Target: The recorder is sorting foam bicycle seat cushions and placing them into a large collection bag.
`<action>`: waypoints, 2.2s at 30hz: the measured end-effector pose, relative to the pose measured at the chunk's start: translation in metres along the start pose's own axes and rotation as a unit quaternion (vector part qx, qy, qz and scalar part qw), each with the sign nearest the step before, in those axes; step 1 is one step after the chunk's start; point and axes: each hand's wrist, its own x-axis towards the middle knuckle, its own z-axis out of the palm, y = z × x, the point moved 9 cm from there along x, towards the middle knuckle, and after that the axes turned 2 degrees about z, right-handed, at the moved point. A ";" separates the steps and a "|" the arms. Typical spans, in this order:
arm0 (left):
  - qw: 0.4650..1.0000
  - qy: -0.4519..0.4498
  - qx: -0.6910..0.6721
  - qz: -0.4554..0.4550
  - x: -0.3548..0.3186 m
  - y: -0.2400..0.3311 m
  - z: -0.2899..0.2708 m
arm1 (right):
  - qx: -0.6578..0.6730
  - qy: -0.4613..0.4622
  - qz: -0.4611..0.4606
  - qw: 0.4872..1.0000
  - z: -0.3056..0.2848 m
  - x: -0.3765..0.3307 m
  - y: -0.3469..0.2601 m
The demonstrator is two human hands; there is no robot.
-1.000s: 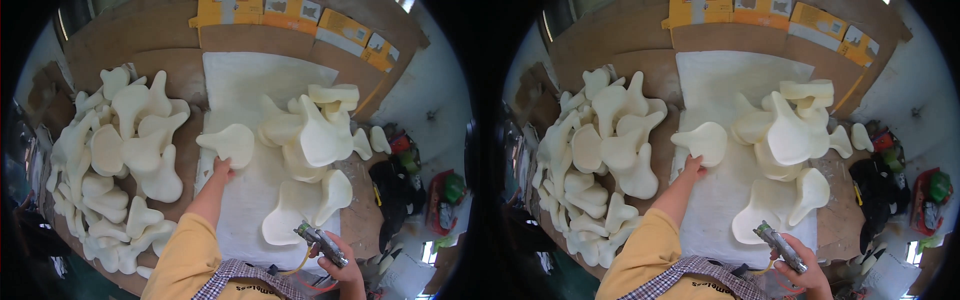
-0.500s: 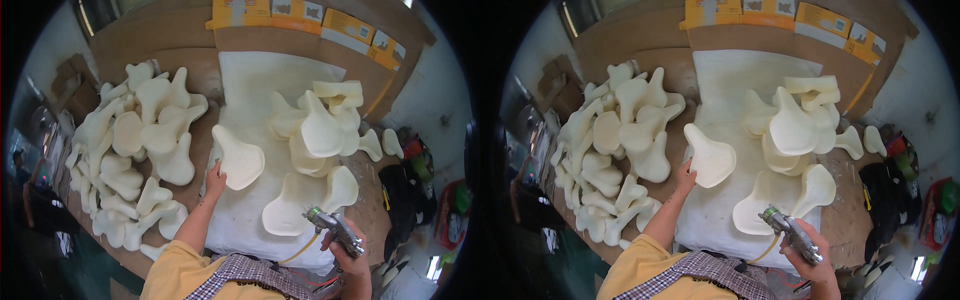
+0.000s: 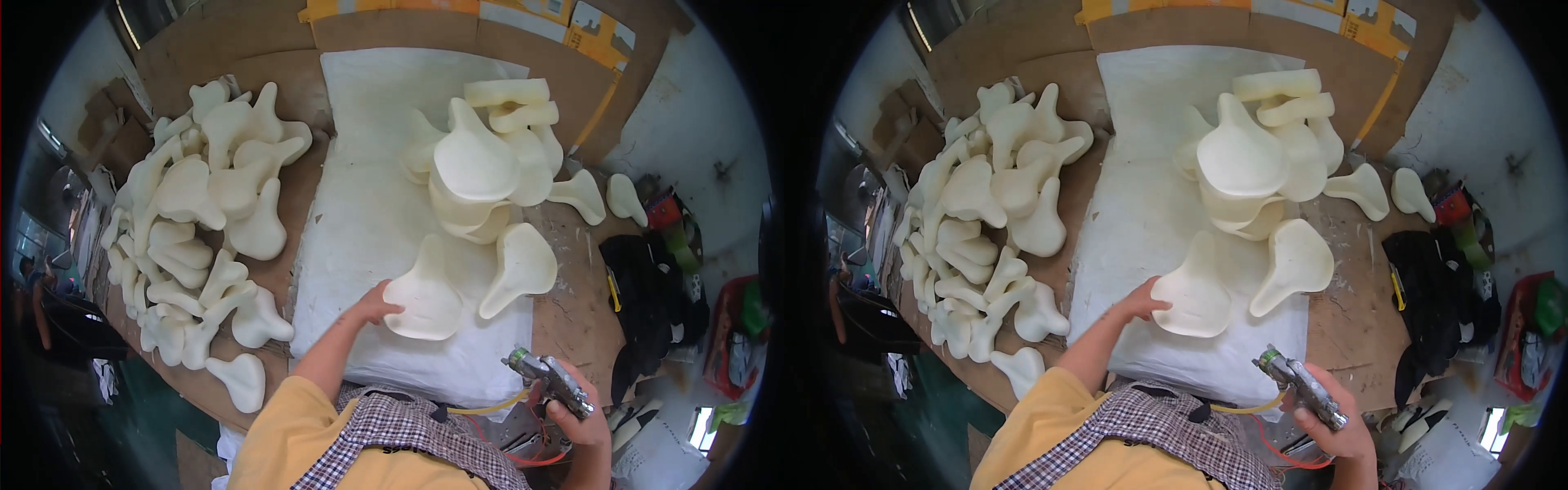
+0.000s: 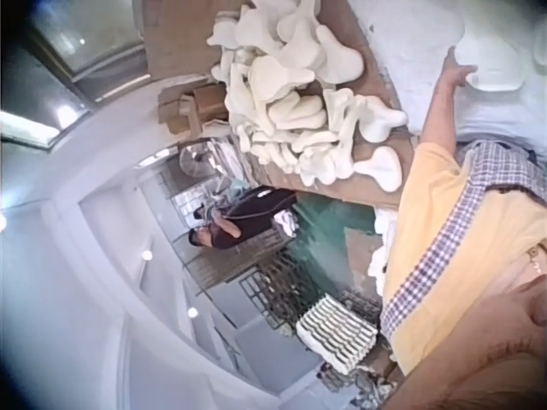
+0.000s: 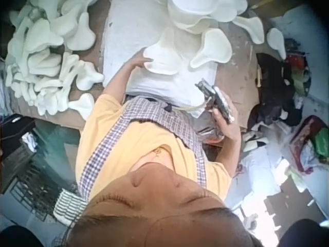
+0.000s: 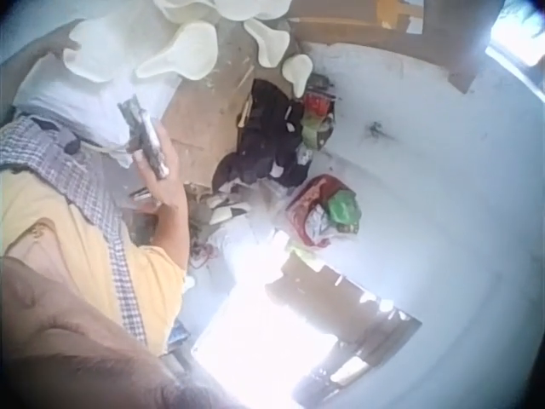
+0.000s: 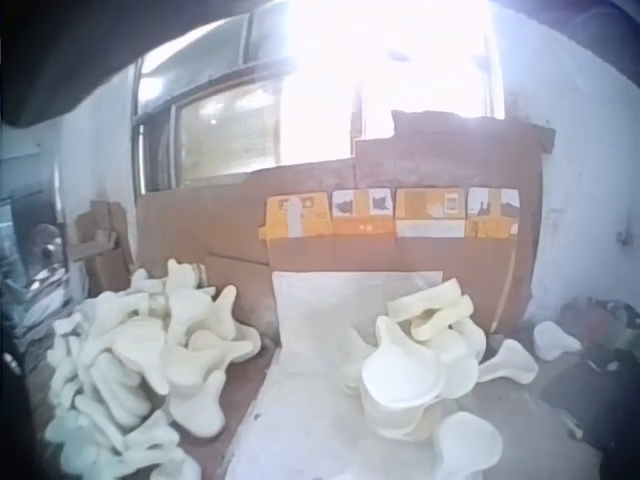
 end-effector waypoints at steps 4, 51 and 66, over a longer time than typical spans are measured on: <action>0.997 0.043 -0.033 0.059 -0.015 0.016 0.022 | -0.036 0.088 -0.012 0.995 -0.034 -0.033 0.002; 0.929 0.235 -0.273 0.086 -0.008 0.032 0.044 | -0.024 0.029 -0.032 0.999 -0.082 -0.032 0.025; 0.867 0.118 -0.479 -0.064 0.000 -0.052 0.000 | -0.100 0.015 -0.025 0.995 -0.007 -0.012 -0.003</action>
